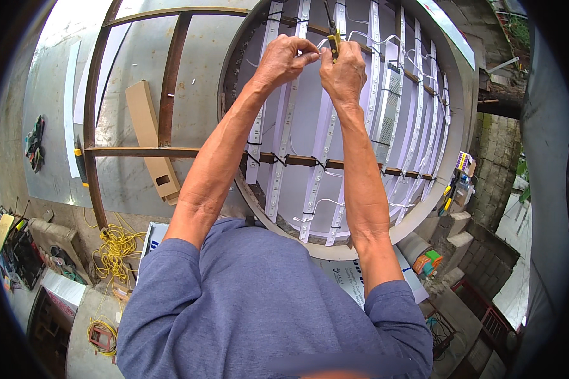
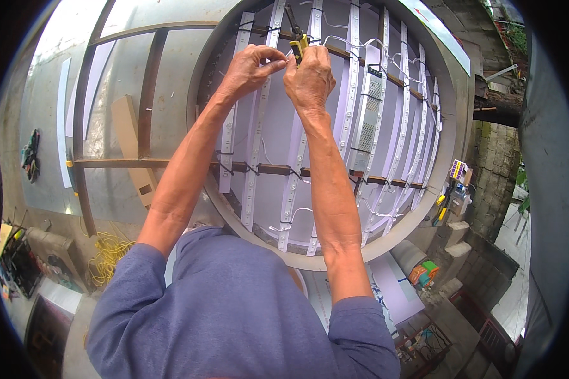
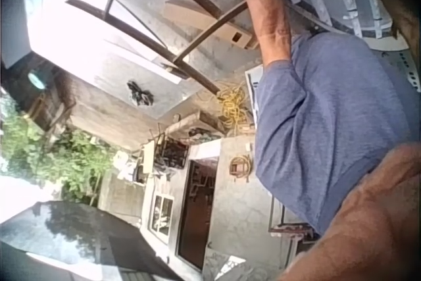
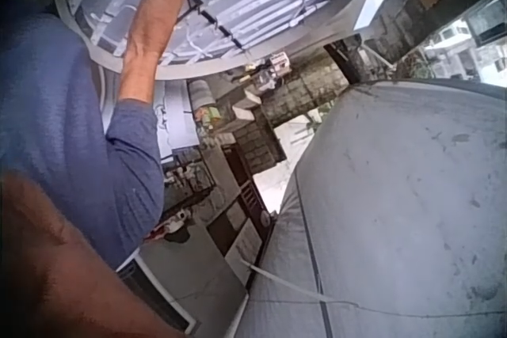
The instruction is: The recorder is assembling and wiring an LED circular sign on a workbench.
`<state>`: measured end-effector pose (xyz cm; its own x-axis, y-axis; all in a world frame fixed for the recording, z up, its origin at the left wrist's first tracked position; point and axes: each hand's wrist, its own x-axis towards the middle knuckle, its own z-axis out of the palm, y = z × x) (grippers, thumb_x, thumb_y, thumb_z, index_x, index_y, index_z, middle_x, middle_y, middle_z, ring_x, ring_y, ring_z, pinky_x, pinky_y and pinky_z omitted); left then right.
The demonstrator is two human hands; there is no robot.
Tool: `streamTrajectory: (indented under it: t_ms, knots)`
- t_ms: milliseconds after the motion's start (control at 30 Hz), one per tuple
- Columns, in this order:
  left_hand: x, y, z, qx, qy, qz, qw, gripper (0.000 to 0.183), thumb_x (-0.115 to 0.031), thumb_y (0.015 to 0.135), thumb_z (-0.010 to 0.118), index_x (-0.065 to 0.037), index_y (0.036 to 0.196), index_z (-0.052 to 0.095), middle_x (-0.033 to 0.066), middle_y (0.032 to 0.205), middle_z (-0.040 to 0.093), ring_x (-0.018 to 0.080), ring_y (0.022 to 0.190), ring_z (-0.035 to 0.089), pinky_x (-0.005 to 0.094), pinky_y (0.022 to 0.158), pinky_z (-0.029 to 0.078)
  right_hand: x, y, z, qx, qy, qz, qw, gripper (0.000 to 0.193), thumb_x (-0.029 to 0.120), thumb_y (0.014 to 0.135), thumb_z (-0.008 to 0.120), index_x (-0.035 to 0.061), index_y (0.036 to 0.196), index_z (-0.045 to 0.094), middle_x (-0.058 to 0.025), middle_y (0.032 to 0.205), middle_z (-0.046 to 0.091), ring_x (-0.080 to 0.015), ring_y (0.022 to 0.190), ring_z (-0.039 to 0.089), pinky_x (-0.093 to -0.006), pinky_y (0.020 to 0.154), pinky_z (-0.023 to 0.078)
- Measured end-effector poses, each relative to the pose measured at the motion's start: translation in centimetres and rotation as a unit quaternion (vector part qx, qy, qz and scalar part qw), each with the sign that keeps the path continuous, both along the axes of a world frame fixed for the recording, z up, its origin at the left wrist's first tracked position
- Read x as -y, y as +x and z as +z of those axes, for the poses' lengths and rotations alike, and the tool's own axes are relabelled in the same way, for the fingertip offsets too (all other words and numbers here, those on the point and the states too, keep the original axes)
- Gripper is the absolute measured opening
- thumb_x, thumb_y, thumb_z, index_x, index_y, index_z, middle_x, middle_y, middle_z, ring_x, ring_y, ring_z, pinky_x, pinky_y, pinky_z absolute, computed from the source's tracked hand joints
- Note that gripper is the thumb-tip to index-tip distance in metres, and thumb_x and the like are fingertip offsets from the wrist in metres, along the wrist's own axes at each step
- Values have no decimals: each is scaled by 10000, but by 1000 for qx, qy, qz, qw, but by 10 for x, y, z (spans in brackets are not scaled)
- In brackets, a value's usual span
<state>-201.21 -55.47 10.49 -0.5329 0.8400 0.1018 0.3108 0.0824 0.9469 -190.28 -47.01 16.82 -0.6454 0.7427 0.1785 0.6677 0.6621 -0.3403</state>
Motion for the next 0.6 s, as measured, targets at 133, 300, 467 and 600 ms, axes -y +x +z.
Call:
streamTrajectory:
  t_ms: [133,300,467,600]
  knots:
    - [0,-4,4,62,-35,5,997,249,-324,867,741,-122,1010,776,67,939,733,196,902,627,351,807,498,2,3,15,-13,4,-18,1000,304,289,915,637,-13,902,678,-148,967,627,-313,871,672,-464,737,535]
    - [2,-5,3,107,-28,2,994,263,-330,862,732,-103,987,780,67,899,737,186,860,661,345,784,512,14,41,54,7,-298,-53,953,335,317,940,588,-8,947,672,-135,869,667,-234,778,670,-387,669,520]
    - [-1,-2,-3,101,-26,26,994,272,-350,865,720,-110,976,783,69,868,731,184,816,658,349,755,513,28,69,51,11,-449,-95,888,341,326,944,608,-7,997,653,-87,850,674,-179,757,658,-319,617,502]
    - [-3,-1,-3,52,-28,12,998,311,-388,854,724,-112,983,784,75,836,713,191,757,635,357,718,507,26,70,41,68,-423,-73,900,329,337,945,607,10,949,645,-69,812,646,-168,748,650,-312,636,497]
